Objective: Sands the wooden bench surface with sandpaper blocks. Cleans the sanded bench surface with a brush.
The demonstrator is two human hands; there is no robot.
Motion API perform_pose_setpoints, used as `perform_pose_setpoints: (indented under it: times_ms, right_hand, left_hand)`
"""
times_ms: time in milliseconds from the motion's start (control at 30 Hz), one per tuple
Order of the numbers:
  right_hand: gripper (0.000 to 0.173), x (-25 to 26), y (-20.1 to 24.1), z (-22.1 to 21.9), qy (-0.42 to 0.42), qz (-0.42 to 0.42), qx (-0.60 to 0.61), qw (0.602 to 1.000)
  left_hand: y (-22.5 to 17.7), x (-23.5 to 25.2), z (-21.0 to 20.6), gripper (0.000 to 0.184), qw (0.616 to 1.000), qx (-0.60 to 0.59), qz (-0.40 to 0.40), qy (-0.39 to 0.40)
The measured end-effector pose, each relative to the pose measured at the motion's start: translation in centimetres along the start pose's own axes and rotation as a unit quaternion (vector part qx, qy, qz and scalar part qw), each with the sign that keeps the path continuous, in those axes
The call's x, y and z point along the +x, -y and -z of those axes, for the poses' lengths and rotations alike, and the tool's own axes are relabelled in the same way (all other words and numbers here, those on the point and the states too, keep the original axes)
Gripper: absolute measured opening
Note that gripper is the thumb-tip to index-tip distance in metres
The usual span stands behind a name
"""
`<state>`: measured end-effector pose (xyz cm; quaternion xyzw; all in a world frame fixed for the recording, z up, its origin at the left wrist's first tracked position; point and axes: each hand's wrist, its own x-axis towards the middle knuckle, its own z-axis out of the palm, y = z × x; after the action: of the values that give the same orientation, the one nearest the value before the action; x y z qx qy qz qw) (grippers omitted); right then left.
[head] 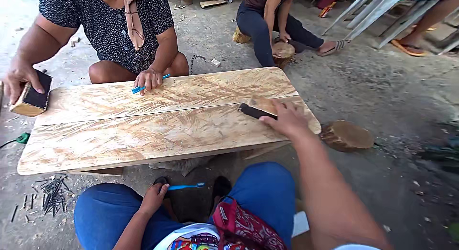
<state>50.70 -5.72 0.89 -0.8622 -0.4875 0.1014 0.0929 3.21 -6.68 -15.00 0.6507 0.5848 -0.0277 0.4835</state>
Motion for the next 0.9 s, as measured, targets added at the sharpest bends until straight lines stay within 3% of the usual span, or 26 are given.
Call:
perform_pose_setpoints:
  times_ms: [67, 133, 333, 433, 533, 767, 833, 900]
  right_hand:
    - [0.077, 0.1, -1.3, 0.8, -0.003, -0.045, 0.008, 0.999]
    - [0.077, -0.3, 0.5, 0.9, 0.0, -0.037, 0.013, 0.999]
    - [0.077, -3.2, 13.6, -3.6, 0.009, 0.148, 0.016, 0.989]
    - [0.076, -3.9, 16.6, -4.3, 0.039, 0.202, -0.001, 0.979]
    - [0.075, -2.3, 13.8, -3.1, 0.053, 0.17, -0.01, 0.984]
    - [0.078, 1.8, -3.1, 1.2, -0.003, -0.063, 0.01, 0.998]
    - [0.078, 1.3, -4.3, 1.4, 0.0, -0.064, 0.012, 0.998]
    - [0.079, 0.1, -2.8, 1.2, 0.018, -0.036, -0.002, 0.999]
  left_hand:
    - [0.4, -0.1, 0.2, 0.046, 1.0, -0.011, 0.009, -0.001]
    - [0.4, -0.2, 0.3, 0.047, 1.0, -0.014, 0.01, -0.001]
    - [0.0, 0.1, -0.1, 0.048, 1.0, 0.005, 0.012, 0.01]
    - [-0.1, 0.2, -0.5, 0.048, 1.0, 0.005, 0.013, 0.006]
    - [-0.1, -0.2, -0.7, 0.046, 1.0, 0.01, 0.011, 0.004]
    - [1.0, -0.4, -0.3, 0.043, 0.999, -0.017, 0.027, -0.014]
    - [1.3, -0.5, -0.3, 0.043, 0.999, -0.021, 0.023, -0.018]
    - [1.3, -0.5, -0.3, 0.043, 1.0, -0.013, 0.016, -0.018]
